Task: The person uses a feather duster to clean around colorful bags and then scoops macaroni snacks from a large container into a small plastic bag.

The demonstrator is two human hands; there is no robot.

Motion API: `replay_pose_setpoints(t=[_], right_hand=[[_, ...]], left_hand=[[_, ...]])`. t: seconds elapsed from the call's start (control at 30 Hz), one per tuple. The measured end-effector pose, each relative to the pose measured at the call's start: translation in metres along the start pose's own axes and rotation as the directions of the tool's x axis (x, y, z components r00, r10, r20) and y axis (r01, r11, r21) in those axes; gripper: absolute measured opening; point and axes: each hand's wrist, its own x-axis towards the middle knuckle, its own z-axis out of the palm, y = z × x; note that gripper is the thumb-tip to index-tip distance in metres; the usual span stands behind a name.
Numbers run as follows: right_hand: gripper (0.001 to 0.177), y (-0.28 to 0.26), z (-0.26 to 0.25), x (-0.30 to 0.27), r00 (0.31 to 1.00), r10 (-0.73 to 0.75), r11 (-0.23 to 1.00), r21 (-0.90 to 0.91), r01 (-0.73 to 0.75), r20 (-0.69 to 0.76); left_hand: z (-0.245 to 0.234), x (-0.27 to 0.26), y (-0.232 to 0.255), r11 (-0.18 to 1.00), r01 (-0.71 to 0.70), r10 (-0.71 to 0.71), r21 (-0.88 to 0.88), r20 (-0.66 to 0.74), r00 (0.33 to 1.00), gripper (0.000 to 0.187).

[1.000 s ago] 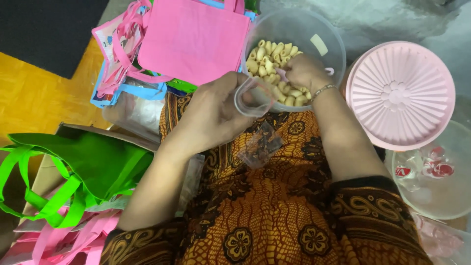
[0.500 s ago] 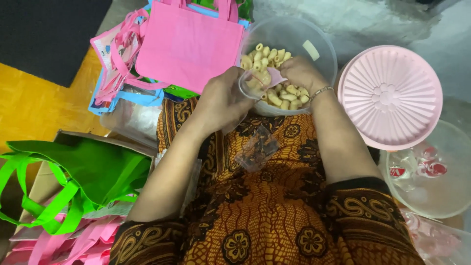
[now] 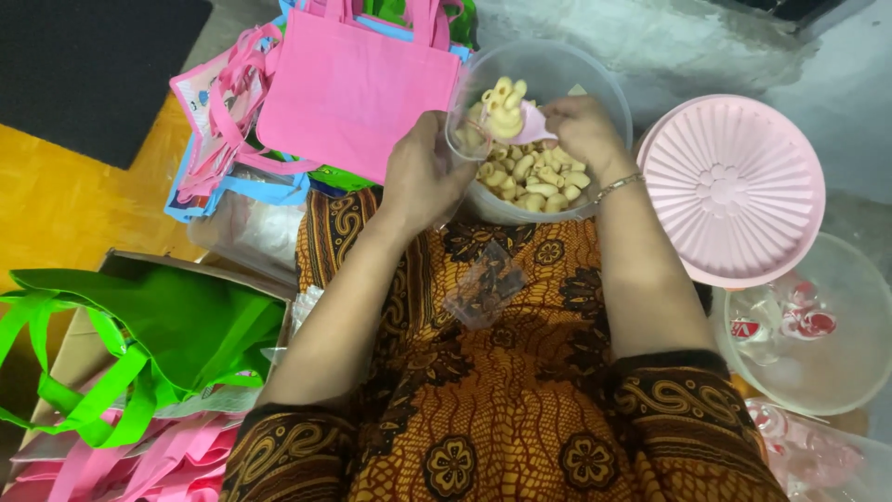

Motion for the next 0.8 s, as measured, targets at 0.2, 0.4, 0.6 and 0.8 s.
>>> replay_pose_setpoints(t=[0.2, 0.4, 0.6, 0.8], right_hand=[[0.020, -0.034, -0.035, -0.023, 0.992, 0.127, 0.966, 0.225, -0.125, 0.006], [0.018, -0.029, -0.071, -0.035, 0.997, -0.001, 0.979, 0.204, 0.018, -0.083], [0.031, -0.030, -0.081, -0.039, 0.972, -0.160, 0.985, 0.036, 0.169, -0.171], [0.030, -0.027, -0.070, -0.043, 0.794, -0.522, 0.762, -0.590, 0.268, -0.313]], left_hand=[[0.009, 0.013, 0.004, 0.998, -0.061, 0.061, -0.007, 0.000, 0.998, 0.038], [0.029, 0.038, 0.017, 0.994, -0.035, 0.031, 0.105, 0.048, 0.998, 0.054], [0.046, 0.052, 0.022, 0.999, -0.016, 0.011, 0.047, 0.090, 0.996, 0.040], [0.064, 0.065, 0.016, 0.992, -0.094, 0.097, 0.079, -0.028, 0.995, 0.044]])
